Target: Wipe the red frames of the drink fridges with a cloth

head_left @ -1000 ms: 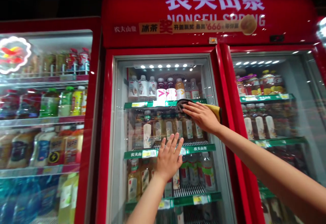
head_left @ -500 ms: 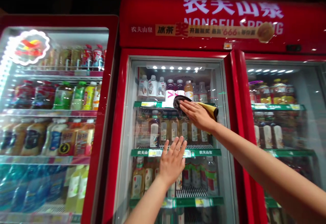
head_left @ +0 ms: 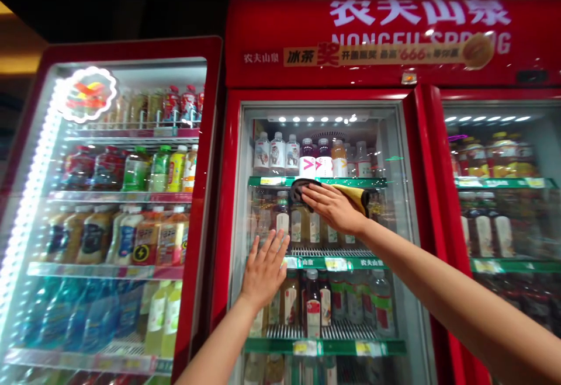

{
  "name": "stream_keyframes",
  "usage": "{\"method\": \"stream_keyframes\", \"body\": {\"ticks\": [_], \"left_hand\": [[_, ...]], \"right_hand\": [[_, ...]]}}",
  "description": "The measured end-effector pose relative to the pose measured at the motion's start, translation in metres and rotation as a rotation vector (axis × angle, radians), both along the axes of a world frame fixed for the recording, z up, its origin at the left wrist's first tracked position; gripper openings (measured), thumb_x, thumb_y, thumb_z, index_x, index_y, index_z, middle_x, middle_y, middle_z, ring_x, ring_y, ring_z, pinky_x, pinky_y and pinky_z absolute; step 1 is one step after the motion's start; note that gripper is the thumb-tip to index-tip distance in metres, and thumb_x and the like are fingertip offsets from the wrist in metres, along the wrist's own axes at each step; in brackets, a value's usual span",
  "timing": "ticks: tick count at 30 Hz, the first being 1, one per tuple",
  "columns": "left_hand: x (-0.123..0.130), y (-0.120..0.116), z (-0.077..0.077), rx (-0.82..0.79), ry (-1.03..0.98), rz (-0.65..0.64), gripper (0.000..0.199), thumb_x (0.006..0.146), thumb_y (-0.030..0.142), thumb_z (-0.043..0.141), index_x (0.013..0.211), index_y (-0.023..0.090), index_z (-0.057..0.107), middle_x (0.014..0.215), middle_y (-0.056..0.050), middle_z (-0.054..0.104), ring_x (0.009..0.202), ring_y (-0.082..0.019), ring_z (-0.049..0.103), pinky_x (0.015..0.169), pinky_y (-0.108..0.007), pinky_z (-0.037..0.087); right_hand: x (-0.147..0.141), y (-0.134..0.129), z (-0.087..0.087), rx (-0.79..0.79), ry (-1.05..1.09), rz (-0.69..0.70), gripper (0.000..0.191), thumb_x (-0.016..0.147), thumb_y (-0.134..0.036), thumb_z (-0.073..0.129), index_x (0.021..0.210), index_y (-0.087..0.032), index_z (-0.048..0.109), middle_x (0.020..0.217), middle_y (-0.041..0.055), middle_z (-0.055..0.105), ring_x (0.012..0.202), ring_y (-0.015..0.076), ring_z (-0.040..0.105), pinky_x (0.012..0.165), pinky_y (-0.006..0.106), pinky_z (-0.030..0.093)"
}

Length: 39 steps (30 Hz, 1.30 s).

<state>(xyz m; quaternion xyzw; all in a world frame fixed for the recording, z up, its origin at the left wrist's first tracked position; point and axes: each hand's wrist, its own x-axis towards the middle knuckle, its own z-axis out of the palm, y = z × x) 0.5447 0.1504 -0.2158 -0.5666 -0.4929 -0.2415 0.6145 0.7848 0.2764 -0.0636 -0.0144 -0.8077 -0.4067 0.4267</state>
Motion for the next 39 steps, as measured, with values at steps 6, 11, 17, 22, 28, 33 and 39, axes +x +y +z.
{"method": "stream_keyframes", "body": {"ticks": [6, 11, 17, 22, 28, 33, 39], "left_hand": [[-0.036, -0.016, 0.012, 0.0, 0.02, -0.002, 0.071, 0.098, 0.046, 0.048, 0.161, 0.023, 0.023, 0.162, -0.001, 0.038, 0.156, -0.02, 0.02, 0.13, -0.046, 0.003], [-0.053, -0.01, 0.01, 0.003, 0.042, 0.0, 0.072, 0.097, 0.051, 0.048, 0.159, 0.022, 0.027, 0.161, -0.001, 0.039, 0.157, -0.02, 0.013, 0.129, -0.048, 0.001], [-0.052, -0.01, 0.007, -0.017, 0.04, 0.016, 0.072, 0.096, 0.052, 0.049, 0.159, 0.022, 0.03, 0.161, -0.002, 0.04, 0.157, -0.021, 0.014, 0.129, -0.048, 0.001], [-0.053, -0.01, 0.004, 0.003, 0.036, -0.013, 0.072, 0.095, 0.05, 0.05, 0.159, 0.023, 0.03, 0.162, -0.001, 0.039, 0.156, -0.023, 0.017, 0.129, -0.049, 0.005], [-0.055, -0.009, 0.0, -0.01, 0.041, -0.031, 0.071, 0.095, 0.05, 0.052, 0.158, 0.023, 0.032, 0.16, -0.003, 0.042, 0.154, -0.025, 0.025, 0.128, -0.05, 0.01], [-0.054, -0.01, -0.003, -0.01, 0.014, -0.047, 0.066, 0.096, 0.049, 0.05, 0.156, 0.023, 0.037, 0.16, -0.002, 0.043, 0.153, -0.024, 0.027, 0.129, -0.049, 0.009], [-0.057, -0.009, -0.008, 0.023, 0.032, -0.067, 0.063, 0.098, 0.046, 0.047, 0.155, 0.021, 0.038, 0.163, -0.001, 0.037, 0.155, -0.023, 0.021, 0.129, -0.048, 0.01]], "right_hand": [[0.015, 0.016, 0.034, -0.042, 0.329, 0.04, 0.051, 0.1, -0.018, 0.04, 0.151, -0.023, 0.047, 0.152, 0.0075, 0.051, 0.145, 0.025, 0.043, 0.118, 0.052, 0.04], [-0.06, -0.017, 0.051, -0.071, 0.383, 0.064, 0.049, 0.102, -0.025, 0.044, 0.15, -0.022, 0.048, 0.154, 0.0073, 0.049, 0.146, 0.0274, 0.041, 0.118, 0.053, 0.04], [-0.034, -0.008, 0.013, 0.183, -0.115, 0.192, 0.036, 0.103, -0.031, 0.051, 0.137, -0.031, 0.061, 0.14, -0.0012, 0.064, 0.132, 0.0183, 0.058, 0.11, 0.041, 0.05], [-0.039, -0.005, 0.047, 0.083, 0.183, 0.119, 0.036, 0.101, -0.027, 0.051, 0.135, -0.028, 0.064, 0.139, 0.0032, 0.065, 0.131, 0.023, 0.06, 0.111, 0.047, 0.048], [-0.128, -0.047, 0.033, 0.009, 0.159, 0.075, 0.047, 0.1, -0.02, 0.048, 0.145, -0.031, 0.055, 0.151, 0.0013, 0.052, 0.141, 0.0259, 0.049, 0.115, 0.051, 0.042], [-0.097, -0.035, 0.022, 0.174, -0.264, 0.145, 0.046, 0.103, -0.021, 0.046, 0.146, -0.035, 0.052, 0.151, -0.0023, 0.053, 0.14, 0.0199, 0.049, 0.115, 0.045, 0.042], [-0.112, -0.041, 0.062, 0.023, 0.172, 0.032, 0.049, 0.101, -0.017, 0.046, 0.147, -0.031, 0.052, 0.153, 0.0023, 0.051, 0.14, 0.0272, 0.05, 0.115, 0.052, 0.04]]}}
